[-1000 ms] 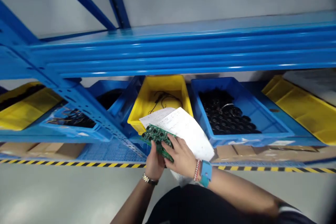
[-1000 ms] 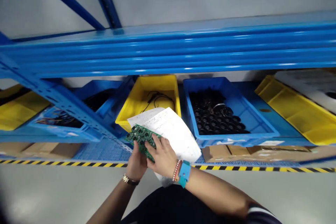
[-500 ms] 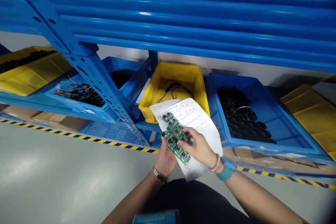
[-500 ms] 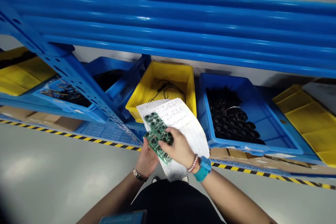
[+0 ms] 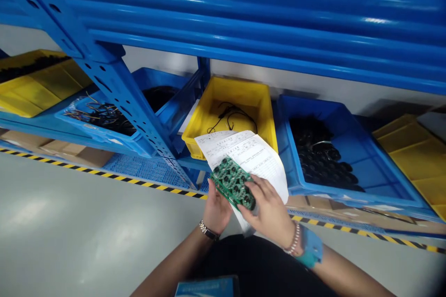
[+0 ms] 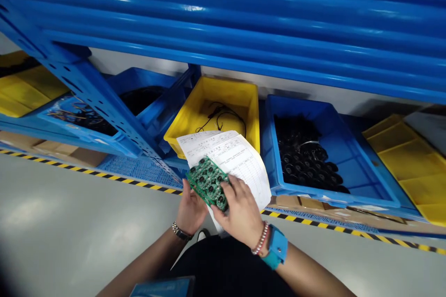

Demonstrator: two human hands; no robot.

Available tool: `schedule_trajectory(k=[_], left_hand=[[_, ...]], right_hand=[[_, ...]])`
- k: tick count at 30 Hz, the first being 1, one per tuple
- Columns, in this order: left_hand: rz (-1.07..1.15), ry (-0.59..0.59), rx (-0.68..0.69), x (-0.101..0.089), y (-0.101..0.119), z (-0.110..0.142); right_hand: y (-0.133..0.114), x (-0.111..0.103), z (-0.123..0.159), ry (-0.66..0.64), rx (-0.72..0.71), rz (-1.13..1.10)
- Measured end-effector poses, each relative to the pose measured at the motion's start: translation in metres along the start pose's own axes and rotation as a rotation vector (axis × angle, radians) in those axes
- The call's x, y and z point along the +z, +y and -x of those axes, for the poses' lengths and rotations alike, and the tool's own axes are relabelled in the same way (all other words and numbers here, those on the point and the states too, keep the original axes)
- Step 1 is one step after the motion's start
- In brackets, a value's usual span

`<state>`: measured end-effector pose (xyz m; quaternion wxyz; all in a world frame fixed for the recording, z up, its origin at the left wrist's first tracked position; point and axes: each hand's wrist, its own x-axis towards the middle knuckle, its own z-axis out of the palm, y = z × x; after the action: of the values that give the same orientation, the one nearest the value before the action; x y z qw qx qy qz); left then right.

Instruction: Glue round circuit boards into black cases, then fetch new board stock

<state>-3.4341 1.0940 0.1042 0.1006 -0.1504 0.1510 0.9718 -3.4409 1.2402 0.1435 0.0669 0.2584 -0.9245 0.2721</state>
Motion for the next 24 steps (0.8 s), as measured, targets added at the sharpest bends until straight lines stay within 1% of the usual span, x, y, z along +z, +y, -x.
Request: schedule_trajectory(k=[3,5,6,8,11,13,14,16,18,20,22,24], left_hand=[[-0.014,-0.006,-0.038,0.001,-0.002,0.001],[-0.019,-0.004,-0.040,0.001,-0.003,0.001],[-0.020,-0.002,-0.028,0.001,-0.003,0.001],[-0.027,0.006,-0.002,0.002,-0.003,0.001],[-0.040,0.023,-0.001,0.004,0.001,0.002],[-0.044,0.031,-0.008,0.006,0.003,0.002],[-0.044,0.029,-0.015,0.007,0.004,0.003],[-0.041,0.023,-0.023,0.008,0.007,0.003],[-0.036,0.019,-0.021,0.009,0.008,0.003],[-0.030,0.016,-0.016,0.008,0.010,0.002],[-0.024,0.012,-0.015,0.008,0.010,0.002],[-0.022,0.013,-0.005,0.007,0.009,0.001]], right_hand=[[-0.011,0.013,0.000,-0.057,-0.012,0.125],[-0.011,0.013,-0.004,-0.074,0.008,0.094],[-0.010,0.012,-0.007,-0.074,0.026,0.038],[-0.004,0.005,-0.015,-0.079,0.109,-0.156],[0.007,-0.009,-0.030,-0.145,0.318,-0.610],[0.013,-0.017,-0.038,-0.171,0.430,-0.896],[0.015,-0.021,-0.040,-0.163,0.467,-0.996],[0.018,-0.026,-0.042,-0.116,0.508,-1.080],[0.020,-0.028,-0.041,-0.086,0.496,-1.041],[0.021,-0.028,-0.037,-0.078,0.455,-0.918],[0.020,-0.024,-0.032,-0.058,0.398,-0.732],[0.015,-0.014,-0.026,0.009,0.285,-0.499]])
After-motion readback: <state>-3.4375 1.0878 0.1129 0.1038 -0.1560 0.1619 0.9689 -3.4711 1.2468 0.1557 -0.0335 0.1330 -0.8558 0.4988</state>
